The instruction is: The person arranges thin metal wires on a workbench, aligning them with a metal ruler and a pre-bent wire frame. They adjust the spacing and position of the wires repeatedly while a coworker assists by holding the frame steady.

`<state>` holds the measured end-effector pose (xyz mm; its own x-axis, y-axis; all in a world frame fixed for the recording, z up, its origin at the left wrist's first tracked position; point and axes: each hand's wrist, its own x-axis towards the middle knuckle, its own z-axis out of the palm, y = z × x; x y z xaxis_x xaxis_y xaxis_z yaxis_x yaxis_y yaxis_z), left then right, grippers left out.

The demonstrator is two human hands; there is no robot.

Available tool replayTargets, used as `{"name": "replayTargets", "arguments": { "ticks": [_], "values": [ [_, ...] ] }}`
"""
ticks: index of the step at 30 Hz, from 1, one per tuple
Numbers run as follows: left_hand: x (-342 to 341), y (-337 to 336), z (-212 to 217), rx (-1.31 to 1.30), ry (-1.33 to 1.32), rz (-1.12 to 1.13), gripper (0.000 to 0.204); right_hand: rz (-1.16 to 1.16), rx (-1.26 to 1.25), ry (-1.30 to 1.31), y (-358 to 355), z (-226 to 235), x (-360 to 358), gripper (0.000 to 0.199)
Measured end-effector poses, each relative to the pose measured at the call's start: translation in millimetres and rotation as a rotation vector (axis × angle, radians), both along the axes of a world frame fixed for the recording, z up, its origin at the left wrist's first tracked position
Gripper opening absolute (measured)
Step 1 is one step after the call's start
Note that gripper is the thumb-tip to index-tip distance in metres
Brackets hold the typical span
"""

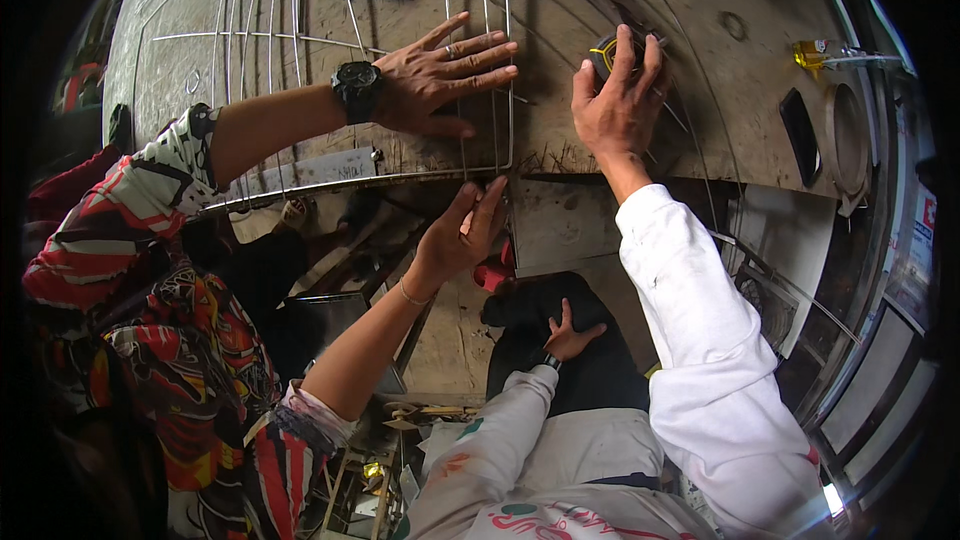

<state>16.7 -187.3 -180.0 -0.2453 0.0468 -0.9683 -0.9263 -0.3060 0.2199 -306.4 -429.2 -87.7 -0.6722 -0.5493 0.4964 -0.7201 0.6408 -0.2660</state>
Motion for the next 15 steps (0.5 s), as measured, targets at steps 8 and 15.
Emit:
{"name": "replayTargets", "arguments": {
  "ticks": [8,15],
  "values": [
    [0.2,-2.9,-4.4,0.024,-0.028,0.017,0.15,0.001,-0.004,0.003,-1.5,-0.4,0.0,0.07],
    [3.9,-9.7,-6.7,0.013,0.028,0.001,0.147,0.002,-0.027,-0.008,-1.2,3.0,-0.6,0.07]
  ]
}}
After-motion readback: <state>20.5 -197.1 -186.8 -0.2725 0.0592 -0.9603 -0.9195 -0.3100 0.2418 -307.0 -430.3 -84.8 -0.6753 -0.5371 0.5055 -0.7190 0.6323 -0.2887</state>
